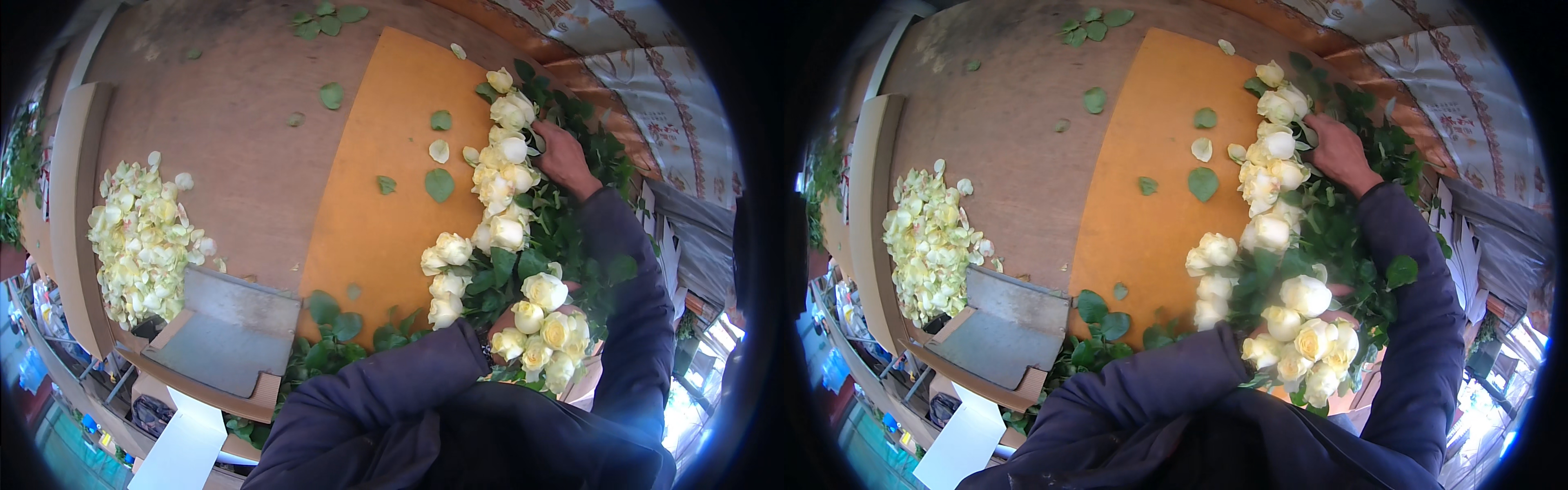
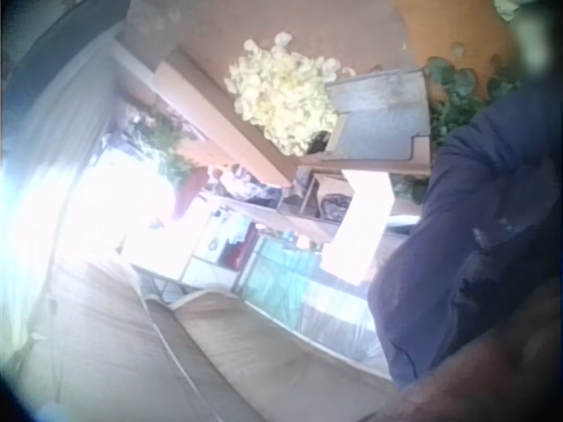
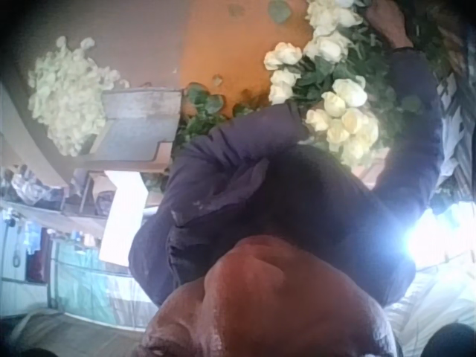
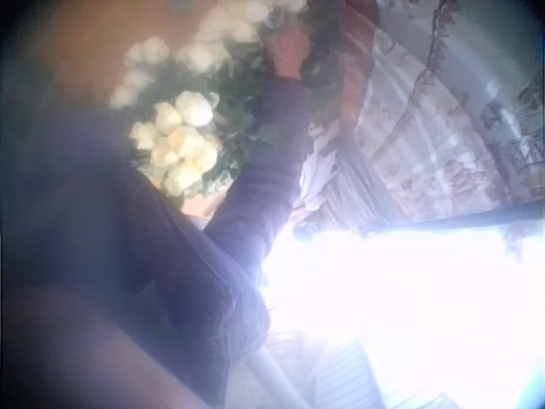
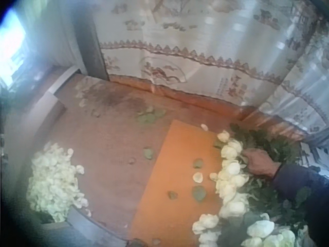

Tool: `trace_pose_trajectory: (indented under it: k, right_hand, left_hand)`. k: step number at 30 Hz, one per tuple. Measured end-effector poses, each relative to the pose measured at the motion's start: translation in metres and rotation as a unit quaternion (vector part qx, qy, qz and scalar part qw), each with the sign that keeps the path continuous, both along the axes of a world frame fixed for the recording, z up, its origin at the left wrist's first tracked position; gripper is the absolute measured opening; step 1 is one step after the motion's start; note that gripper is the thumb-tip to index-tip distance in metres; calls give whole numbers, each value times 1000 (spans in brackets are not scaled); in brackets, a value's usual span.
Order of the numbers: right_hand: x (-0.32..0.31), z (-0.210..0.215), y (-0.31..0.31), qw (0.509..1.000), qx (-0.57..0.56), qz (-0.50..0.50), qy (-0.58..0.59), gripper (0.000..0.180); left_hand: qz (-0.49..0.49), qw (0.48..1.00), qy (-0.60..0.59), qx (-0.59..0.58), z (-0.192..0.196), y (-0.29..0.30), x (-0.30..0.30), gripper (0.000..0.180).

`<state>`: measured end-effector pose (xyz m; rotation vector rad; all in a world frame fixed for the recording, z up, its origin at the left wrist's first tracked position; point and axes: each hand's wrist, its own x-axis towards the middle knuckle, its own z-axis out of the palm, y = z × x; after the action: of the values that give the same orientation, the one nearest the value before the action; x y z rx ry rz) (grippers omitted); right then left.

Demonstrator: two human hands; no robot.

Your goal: The person arranges white roses and hydrangea petals into a cardboard box lined with white paper. They place the flowers one by one, adjust their positions, and use a stapler to secure the box flaps. The person also gathers and sets aside a bunch of green stems.

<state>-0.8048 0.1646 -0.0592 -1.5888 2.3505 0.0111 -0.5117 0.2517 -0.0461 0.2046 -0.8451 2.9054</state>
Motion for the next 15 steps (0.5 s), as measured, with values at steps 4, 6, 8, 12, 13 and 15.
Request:
trace_pose_trajectory:
  k: [4, 6, 8, 12, 13, 15]
  right_hand:
    - [-4, 11, 7, 996, -78, 28, -25, 42]
    - [-4, 32, 16, 989, -109, -13, -103, 41]
    - [2, 60, 33, 967, -140, -56, -204, 44]
    - [1, 104, 75, 963, -189, -27, -192, 43]
    - [-1, 110, 88, 963, -189, -28, -189, 42]
    - [-6, 111, 107, 968, -189, -20, -166, 50]
  left_hand:
    - [-3, 999, -17, -42, 8, -3, -2, 66]
    - [16, 999, -8, -44, 9, -3, -5, 65]
    - [11, 1000, 10, -6, 11, -1, -5, 59]
    - [2, 1000, 5, 30, 18, 6, 2, 48]
    - [35, 999, -21, -15, 22, 9, 5, 47]
    - [87, 970, -73, -213, 24, 9, 7, 44]
